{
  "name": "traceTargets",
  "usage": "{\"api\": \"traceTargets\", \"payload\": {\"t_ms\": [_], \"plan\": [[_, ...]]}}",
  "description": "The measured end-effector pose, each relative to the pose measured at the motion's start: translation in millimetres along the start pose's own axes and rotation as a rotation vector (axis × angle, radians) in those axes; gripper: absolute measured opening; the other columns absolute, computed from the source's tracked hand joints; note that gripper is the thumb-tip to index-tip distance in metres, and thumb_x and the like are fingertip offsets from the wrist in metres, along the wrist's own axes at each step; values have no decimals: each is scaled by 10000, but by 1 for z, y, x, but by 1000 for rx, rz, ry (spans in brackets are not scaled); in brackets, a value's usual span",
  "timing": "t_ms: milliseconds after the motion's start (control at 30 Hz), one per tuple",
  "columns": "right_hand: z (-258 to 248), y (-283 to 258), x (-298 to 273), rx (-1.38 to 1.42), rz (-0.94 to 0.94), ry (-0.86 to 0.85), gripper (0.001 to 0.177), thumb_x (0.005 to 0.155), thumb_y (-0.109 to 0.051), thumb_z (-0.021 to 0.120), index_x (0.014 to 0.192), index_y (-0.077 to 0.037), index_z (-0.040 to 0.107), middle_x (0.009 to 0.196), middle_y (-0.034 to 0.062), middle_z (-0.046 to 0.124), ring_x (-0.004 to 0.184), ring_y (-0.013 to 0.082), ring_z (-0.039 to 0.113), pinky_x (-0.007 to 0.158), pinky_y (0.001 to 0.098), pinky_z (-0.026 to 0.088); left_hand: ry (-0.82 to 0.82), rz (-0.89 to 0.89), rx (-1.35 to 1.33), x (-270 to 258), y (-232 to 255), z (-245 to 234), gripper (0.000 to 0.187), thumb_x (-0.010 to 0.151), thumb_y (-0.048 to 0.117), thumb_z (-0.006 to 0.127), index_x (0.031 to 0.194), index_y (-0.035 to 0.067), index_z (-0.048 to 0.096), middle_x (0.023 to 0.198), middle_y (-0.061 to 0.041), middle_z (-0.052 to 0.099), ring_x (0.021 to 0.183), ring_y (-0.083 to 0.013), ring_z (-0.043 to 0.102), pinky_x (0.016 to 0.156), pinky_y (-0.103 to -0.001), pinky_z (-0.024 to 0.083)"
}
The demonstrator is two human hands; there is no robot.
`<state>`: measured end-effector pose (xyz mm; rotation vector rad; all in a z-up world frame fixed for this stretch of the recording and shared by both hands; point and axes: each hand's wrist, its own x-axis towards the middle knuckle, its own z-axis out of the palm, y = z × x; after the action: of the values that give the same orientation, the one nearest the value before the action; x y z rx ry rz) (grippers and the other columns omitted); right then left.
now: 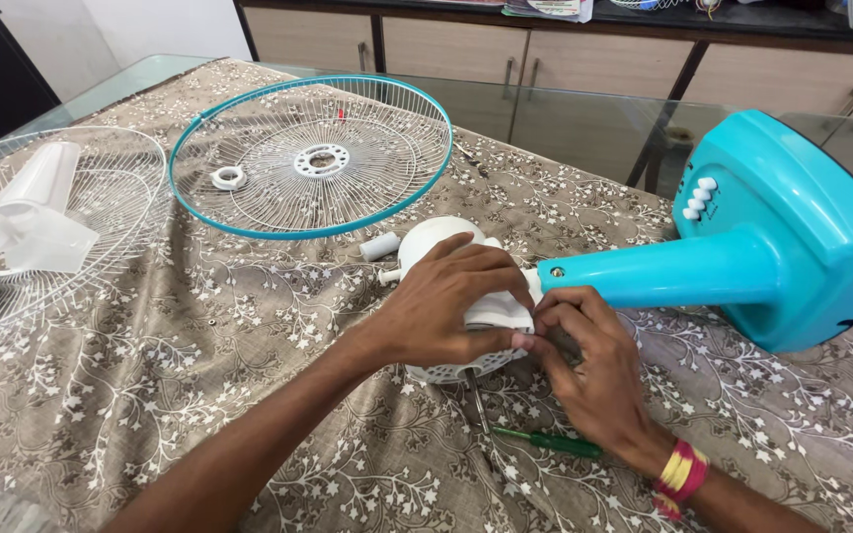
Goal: The person reassembles a disassembled electric fan on a table. They attach the motor housing to the fan body, fit the rear grille, mount the fan blades, secure them with a nut, and then attach the front grille.
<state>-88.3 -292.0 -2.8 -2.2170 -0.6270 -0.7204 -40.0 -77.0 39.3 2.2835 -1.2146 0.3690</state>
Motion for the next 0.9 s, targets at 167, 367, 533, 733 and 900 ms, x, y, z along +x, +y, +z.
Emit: {"api": "traceTargets", "payload": {"t_ms": [167, 367, 533, 733, 900], "plan": [[-12, -9, 3, 58, -146, 135, 131, 874, -119, 783, 949, -75, 686, 1041, 48, 696, 892, 197, 707, 783, 330, 550, -22, 61, 61, 1, -16, -6, 436, 871, 560, 644, 1056, 173, 725, 1230, -59, 680, 1279, -284, 570, 1189, -568, 316], [-20, -18, 11, 100, -88, -36, 382, 799, -200, 846, 1091, -68, 637, 987, 49, 724, 894, 161, 727, 764, 327, 594, -33, 33, 29, 4, -20, 0, 396, 801, 497, 703, 1057, 197, 738, 1215, -31, 692, 1243, -241, 587, 1223, -560, 285], [-13, -12, 26, 112, 272, -200, 453, 842, -269, 798, 1243, -136, 635, 1038, 55, 730, 769, 162, 740, 679, 339, 607, -35, -85, -173, 0, -24, 0, 545, 702, 501, 745, 1156, 204, 697, 1222, -30, 710, 1225, -217, 644, 1233, -522, 433], [-29, -3, 55, -73, 143, -557, 640, 889, -429, 675, 1484, -258, 511, 907, 115, 731, 726, 201, 694, 711, 389, 567, 142, -164, -485, -21, -46, -7, 1049, 592, 534, 798, 1529, 229, 437, 1695, -152, 288, 1587, -427, 244, 1176, -705, 301], [-39, -6, 80, -209, 84, -740, 831, 821, -479, 729, 1590, -340, 446, 838, 185, 675, 644, 316, 570, 676, 471, 506, 43, -220, -357, -41, -62, -19, 1355, 449, 589, 823, 1634, 229, 272, 1773, -177, 32, 1615, -459, -81, 1175, -794, 75]]}}
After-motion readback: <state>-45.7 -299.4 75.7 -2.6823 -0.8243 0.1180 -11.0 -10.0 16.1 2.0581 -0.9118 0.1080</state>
